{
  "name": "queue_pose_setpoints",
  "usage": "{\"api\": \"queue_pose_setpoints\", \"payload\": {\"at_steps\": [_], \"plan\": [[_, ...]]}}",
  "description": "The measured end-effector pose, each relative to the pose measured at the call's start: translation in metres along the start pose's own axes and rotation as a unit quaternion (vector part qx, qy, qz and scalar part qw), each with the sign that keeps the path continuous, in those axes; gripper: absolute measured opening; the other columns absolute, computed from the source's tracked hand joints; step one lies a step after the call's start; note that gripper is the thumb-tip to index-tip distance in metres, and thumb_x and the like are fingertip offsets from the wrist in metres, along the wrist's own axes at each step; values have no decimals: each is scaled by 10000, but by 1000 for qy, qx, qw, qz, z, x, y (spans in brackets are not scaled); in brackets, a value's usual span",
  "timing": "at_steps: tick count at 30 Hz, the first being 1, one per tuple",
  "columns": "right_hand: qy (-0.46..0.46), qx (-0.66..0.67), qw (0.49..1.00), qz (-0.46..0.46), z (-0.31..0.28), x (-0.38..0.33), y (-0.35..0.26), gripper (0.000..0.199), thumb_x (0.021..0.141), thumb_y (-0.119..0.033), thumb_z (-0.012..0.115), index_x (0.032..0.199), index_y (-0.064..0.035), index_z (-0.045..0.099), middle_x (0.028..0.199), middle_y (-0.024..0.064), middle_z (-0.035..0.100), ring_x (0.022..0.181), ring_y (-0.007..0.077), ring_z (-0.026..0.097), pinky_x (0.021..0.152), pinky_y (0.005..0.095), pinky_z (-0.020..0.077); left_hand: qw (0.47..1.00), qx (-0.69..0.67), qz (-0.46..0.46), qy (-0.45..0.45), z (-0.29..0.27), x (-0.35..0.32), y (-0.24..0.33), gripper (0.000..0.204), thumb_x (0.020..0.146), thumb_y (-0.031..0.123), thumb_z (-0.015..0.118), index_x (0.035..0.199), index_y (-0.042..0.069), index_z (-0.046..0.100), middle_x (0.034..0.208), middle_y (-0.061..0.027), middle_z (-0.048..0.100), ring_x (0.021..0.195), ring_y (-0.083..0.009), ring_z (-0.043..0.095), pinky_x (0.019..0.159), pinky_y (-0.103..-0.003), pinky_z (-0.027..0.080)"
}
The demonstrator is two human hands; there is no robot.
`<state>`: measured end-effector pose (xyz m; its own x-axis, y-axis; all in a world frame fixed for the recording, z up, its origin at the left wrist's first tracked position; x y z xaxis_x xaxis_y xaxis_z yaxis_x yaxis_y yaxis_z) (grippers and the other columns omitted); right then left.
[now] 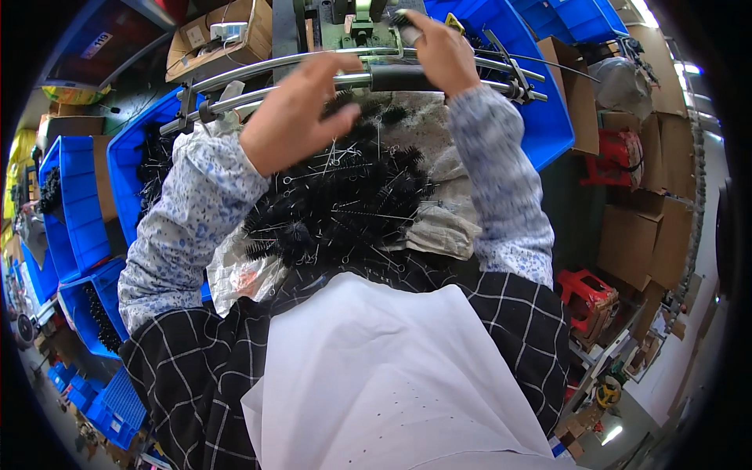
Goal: The person repeatedly picks up black spiral hair accessories from a pile on a white cloth and places them into a green machine. The person operates a lever on the machine to process each item individually. The processed items are placed into a blue bin to the right.
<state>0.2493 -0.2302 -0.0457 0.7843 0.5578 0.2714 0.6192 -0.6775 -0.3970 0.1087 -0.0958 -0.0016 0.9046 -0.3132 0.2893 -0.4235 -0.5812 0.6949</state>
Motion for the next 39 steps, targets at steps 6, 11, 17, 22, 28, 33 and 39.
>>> {"api": "queue_pose_setpoints", "payload": {"at_steps": [6,11,17,22,28,33,39], "plan": [[45,-227,972,28,35,36,46,231,813,-182,523,1022,-177,622,871,76,646,806,237,613,768,363,462,936,202,75,-277,69,-33,10,319,710,174,653,987,68,535,876,-77,551,865,-225,550,777,-333,418],[43,-219,974,24,39,40,46,227,806,-161,520,995,-188,644,877,98,651,828,251,626,729,380,498,926,222,64,-297,75,-34,10,335,680,119,623,991,51,518,831,-94,554,790,-244,573,732,-343,431],[46,-176,983,3,44,44,59,261,805,-209,542,1054,-205,616,908,75,633,861,247,595,777,394,450,952,117,3,-282,50,-25,24,389,668,99,602,1041,81,492,862,-98,541,788,-281,556,717,-358,433],[61,-149,987,1,37,50,43,199,777,-200,572,959,-168,644,904,102,555,863,275,555,756,387,439,983,12,-3,-184,19,-18,31,407,679,84,594,1073,101,494,899,-85,537,684,-238,549,630,-319,461],[53,-228,967,100,28,26,79,411,751,-334,590,1117,-148,566,1046,76,576,1000,261,524,819,431,395,988,-89,-46,-117,-16,-18,24,291,688,-11,591,970,44,547,896,-42,538,643,-116,543,590,-233,458],[77,-184,977,73,41,27,75,341,730,-268,584,1036,-118,613,985,88,618,1011,265,537,819,443,399,989,-95,-66,-87,-31,-16,15,264,728,23,592,984,43,530,931,-39,553,826,-126,538,731,-264,458],[37,-160,984,69,61,42,32,306,723,-244,566,988,-101,623,932,85,632,950,269,571,784,447,423,989,-97,-89,-62,-39,-14,13,258,744,42,593,991,47,516,932,-42,544,878,-138,526,846,-296,432]]}}
Point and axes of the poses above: each hand's wrist, its own x-axis towards the middle knuckle, its own z-axis out of the palm, y = z × x, the point moved 6 cm from there along x, towards the middle knuckle
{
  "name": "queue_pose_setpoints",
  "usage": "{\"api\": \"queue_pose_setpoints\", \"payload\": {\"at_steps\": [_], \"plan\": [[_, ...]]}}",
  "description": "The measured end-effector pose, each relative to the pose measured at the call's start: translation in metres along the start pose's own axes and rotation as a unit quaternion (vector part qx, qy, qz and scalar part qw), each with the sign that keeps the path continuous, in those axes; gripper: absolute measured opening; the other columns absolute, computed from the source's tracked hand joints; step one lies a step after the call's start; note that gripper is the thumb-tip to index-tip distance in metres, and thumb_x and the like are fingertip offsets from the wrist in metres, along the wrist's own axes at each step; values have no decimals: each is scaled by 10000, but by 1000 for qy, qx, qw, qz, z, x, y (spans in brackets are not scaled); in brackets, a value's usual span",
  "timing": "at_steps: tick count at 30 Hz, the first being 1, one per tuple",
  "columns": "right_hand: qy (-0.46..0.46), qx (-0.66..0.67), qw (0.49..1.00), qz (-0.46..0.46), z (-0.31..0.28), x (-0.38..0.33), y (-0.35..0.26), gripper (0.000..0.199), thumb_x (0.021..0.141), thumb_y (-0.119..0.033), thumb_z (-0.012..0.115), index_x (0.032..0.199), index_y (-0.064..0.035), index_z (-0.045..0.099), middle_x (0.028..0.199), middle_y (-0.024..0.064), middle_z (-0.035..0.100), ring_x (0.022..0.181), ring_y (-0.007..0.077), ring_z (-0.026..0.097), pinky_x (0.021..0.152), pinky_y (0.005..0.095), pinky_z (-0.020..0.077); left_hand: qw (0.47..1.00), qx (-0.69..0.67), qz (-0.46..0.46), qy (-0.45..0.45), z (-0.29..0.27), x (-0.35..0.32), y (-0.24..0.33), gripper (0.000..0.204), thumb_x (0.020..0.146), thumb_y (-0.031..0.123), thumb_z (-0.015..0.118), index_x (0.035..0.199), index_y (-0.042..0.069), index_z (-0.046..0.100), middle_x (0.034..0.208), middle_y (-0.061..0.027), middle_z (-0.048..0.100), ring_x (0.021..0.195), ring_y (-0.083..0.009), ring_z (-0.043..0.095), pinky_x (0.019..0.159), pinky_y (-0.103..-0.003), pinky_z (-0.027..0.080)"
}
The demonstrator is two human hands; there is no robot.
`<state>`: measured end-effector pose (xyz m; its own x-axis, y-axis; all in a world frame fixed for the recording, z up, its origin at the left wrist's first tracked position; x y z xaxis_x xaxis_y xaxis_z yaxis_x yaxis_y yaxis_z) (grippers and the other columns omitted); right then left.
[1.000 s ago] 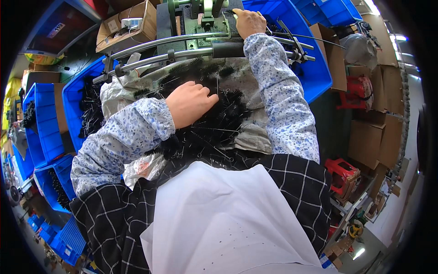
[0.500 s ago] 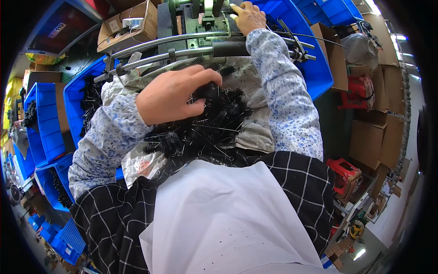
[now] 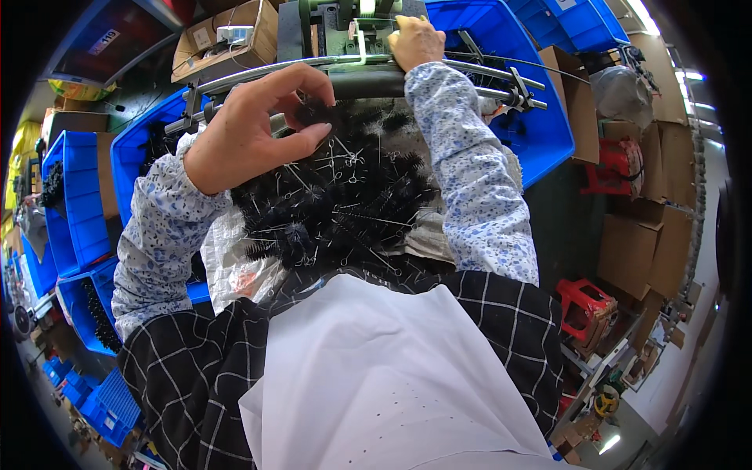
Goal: The person repeatedly picks up black spiral hair accessories from a pile on a white cloth and places them into a green machine. The person operates a lever on the machine to process each item individually. The processed items are placed into a blue bin to the right.
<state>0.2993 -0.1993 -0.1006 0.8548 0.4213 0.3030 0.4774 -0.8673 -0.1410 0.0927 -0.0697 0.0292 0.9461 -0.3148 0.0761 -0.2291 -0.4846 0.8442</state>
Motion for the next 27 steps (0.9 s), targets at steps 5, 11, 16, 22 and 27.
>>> {"api": "queue_pose_setpoints", "payload": {"at_steps": [5,11,16,22,27], "plan": [[1,-31,1000,7,-3,1,-18,218,735,-259,562,885,-115,628,887,79,637,934,260,573,749,446,390,1000,-12,21,-9,2,13,7,238,756,42,585,984,47,517,944,-49,542,894,-142,533,877,-298,422],[-10,-18,1000,9,-8,-4,-1,283,728,-269,569,964,-127,633,917,79,634,943,244,568,771,432,371,999,-14,28,24,-13,-2,-7,228,768,39,580,985,34,511,962,-40,543,916,-129,536,903,-291,405],[52,-40,998,-14,-10,-8,49,226,701,-288,587,853,-133,651,853,67,645,902,238,583,753,423,414,999,-24,10,39,-17,-15,-29,239,788,46,606,1008,45,512,987,-40,534,927,-126,535,885,-280,412],[-22,-22,999,-9,5,29,104,291,833,-349,481,1036,-203,630,1052,130,589,965,306,562,826,415,443,996,-71,59,-2,-6,1,-28,209,813,53,599,1003,44,515,1008,-45,527,971,-135,521,914,-298,410],[-96,-86,988,88,-25,31,117,260,851,-250,442,1028,-259,631,1018,89,621,927,287,592,826,401,454,998,-28,55,-11,0,4,-25,201,816,62,600,997,45,515,992,-50,543,972,-129,528,922,-299,414]]}}
Point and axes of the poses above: each hand's wrist, its own x-axis towards the middle knuckle, its own z-axis out of the palm, y = z × x, the point moved 6 cm from there along x, towards the middle knuckle
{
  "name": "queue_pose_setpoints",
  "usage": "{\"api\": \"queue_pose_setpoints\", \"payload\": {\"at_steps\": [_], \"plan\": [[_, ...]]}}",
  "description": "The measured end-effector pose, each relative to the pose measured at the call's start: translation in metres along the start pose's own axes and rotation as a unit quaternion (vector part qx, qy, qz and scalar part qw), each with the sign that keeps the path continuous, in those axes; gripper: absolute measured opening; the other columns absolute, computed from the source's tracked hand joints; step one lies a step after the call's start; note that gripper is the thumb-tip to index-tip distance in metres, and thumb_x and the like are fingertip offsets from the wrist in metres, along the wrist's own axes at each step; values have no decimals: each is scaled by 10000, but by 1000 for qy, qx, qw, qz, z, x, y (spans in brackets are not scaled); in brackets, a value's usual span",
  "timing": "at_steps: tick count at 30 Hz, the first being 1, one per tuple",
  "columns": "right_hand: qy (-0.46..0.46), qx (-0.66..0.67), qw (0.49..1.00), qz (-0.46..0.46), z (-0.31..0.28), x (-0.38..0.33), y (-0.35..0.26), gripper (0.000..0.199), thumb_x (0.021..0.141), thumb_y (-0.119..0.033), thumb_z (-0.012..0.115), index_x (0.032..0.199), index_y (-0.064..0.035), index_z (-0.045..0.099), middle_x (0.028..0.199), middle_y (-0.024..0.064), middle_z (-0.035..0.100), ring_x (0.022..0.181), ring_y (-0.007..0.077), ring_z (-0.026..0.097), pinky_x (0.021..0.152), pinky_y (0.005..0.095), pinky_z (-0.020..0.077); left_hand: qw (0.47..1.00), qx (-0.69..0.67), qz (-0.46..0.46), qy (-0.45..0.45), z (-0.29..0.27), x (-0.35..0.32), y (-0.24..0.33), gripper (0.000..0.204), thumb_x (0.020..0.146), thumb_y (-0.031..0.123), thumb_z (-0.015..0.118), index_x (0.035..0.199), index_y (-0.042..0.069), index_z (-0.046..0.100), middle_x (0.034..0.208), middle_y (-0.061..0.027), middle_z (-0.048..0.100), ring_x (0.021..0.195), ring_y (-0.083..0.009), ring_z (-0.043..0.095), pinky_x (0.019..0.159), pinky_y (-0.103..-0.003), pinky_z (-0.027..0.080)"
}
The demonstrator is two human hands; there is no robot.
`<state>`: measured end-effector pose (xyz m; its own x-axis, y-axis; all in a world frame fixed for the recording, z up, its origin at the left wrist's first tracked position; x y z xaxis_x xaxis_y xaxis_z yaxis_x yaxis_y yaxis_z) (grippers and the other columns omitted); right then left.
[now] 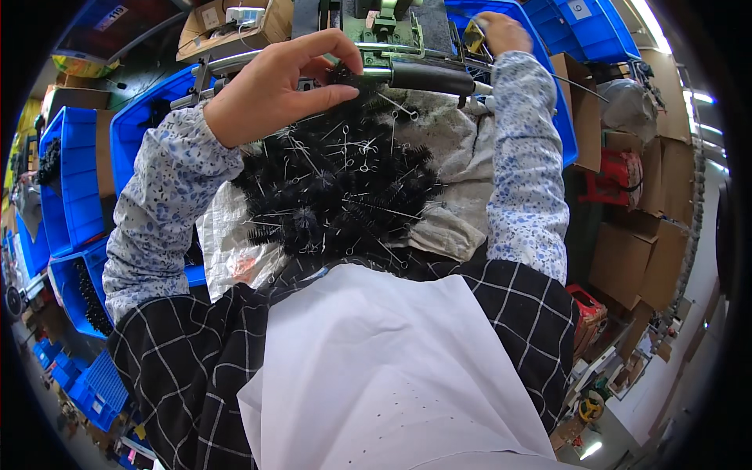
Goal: The person repeatedly picks up black spiral hair accessories from a pile on a white cloth and places them into a green machine. The person operates a lever on the machine to process each item individually. The processed items are placed into a blue bin to the right.
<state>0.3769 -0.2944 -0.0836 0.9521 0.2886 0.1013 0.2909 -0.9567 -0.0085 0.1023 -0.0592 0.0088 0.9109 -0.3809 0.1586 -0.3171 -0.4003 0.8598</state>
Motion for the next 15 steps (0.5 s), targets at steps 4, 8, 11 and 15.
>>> {"api": "queue_pose_setpoints", "payload": {"at_steps": [4,8,11,15], "plan": [[182,99,968,-140,-63,-45,-10,226,826,-235,525,1025,-181,617,938,88,578,876,241,573,771,355,453,998,25,29,43,5,14,-3,218,805,62,612,997,35,511,976,-46,551,945,-128,542,890,-287,439],[-165,425,842,-287,-74,-129,-132,312,892,-256,494,1131,-63,551,942,98,621,886,181,582,782,291,459,989,59,61,118,10,22,-12,252,788,51,626,1008,31,505,963,-52,557,894,-132,565,855,-280,462],[-216,508,791,-263,-60,-152,-159,320,900,-225,502,1143,-20,533,899,93,614,829,140,569,753,251,458,991,51,26,124,7,19,-23,271,792,48,617,1038,37,501,982,-57,560,882,-139,581,830,-274,472],[16,307,929,-205,-51,-104,-117,277,833,-219,553,1084,-108,595,903,90,636,823,263,601,731,355,483,997,48,-31,48,1,-2,-25,273,778,26,603,1032,38,505,997,-65,550,814,-157,570,757,-281,477]]}}
Point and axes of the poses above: each hand's wrist, its own x-axis towards the middle knuckle, its own z-axis out of the palm, y = z × x, the point moved 6 cm from there along x, towards the middle knuckle
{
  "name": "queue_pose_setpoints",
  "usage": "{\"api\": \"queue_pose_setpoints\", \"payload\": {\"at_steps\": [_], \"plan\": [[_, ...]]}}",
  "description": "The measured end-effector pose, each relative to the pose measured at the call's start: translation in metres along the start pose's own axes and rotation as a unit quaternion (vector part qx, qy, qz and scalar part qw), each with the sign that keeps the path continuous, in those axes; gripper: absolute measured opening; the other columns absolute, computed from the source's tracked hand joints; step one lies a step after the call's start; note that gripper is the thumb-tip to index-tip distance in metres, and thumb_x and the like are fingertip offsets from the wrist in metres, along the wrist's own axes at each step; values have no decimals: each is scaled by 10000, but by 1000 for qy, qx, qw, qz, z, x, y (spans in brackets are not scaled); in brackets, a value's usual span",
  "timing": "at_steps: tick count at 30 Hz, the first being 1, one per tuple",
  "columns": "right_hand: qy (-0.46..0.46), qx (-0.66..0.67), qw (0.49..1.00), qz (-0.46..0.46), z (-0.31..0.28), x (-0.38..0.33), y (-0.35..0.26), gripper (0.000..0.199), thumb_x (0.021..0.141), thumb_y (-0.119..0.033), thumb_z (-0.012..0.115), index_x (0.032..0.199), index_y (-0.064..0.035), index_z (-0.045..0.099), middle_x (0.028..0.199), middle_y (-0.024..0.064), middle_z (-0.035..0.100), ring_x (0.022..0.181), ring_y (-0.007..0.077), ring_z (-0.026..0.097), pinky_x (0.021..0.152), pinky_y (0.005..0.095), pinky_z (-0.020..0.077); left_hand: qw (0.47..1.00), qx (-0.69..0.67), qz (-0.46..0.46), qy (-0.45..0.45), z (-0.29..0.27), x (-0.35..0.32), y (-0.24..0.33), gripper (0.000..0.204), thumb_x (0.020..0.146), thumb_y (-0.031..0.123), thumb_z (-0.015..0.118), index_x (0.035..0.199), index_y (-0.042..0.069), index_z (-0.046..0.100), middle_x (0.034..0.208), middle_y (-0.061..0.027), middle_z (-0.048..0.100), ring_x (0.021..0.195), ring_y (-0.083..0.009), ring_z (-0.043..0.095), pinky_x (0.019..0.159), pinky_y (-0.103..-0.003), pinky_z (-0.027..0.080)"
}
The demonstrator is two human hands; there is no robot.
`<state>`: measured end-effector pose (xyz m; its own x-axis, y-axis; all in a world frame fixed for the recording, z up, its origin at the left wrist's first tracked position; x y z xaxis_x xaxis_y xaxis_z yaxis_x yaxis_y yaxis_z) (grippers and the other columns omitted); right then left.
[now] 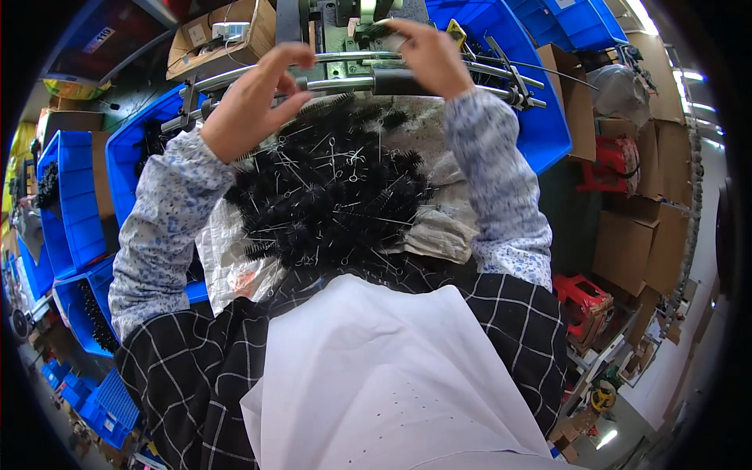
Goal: The person repeatedly picks up black spiral hair accessories from a pile on a white cloth and places them into a green machine. The person operates a lever on the machine to process each item individually. The processed items are placed into a blue bin to the right.
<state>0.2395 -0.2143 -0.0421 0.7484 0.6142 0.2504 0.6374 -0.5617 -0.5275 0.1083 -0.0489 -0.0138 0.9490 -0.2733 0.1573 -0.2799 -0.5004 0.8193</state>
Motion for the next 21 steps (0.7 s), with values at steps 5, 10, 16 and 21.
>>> {"api": "queue_pose_setpoints", "payload": {"at_steps": [5,10,16,21], "plan": [[91,-272,955,79,2,18,73,274,802,-161,518,1054,-211,614,911,50,627,850,249,591,740,398,477,942,-7,-26,-334,48,-31,-13,321,736,-20,600,1038,54,517,1000,-76,537,771,-176,550,692,-314,467],[69,-279,956,56,14,28,76,266,802,-180,530,1052,-206,619,910,48,632,859,256,587,764,382,473,929,39,29,-367,72,-43,-9,353,710,34,626,1043,56,514,986,-106,547,834,-264,561,753,-358,460],[87,-242,966,37,20,31,84,256,803,-209,544,1045,-211,626,907,63,640,845,273,588,791,388,459,908,141,-33,-392,71,-45,-3,366,692,74,646,1035,77,517,987,-115,552,885,-304,558,762,-389,452],[66,-242,968,26,31,40,102,273,804,-252,559,1066,-201,616,998,52,591,913,261,560,814,387,444,895,182,-9,-408,78,-51,-6,384,674,131,665,1025,89,517,922,-113,569,838,-314,567,723,-397,460]]}}
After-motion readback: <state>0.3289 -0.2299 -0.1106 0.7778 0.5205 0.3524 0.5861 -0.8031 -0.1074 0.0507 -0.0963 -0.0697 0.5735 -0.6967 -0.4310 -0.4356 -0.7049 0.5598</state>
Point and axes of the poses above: each hand's wrist, its own x-axis towards the middle knuckle, its own z-axis out of the palm, y = z × x, the point moved 6 cm from there along x, towards the middle knuckle
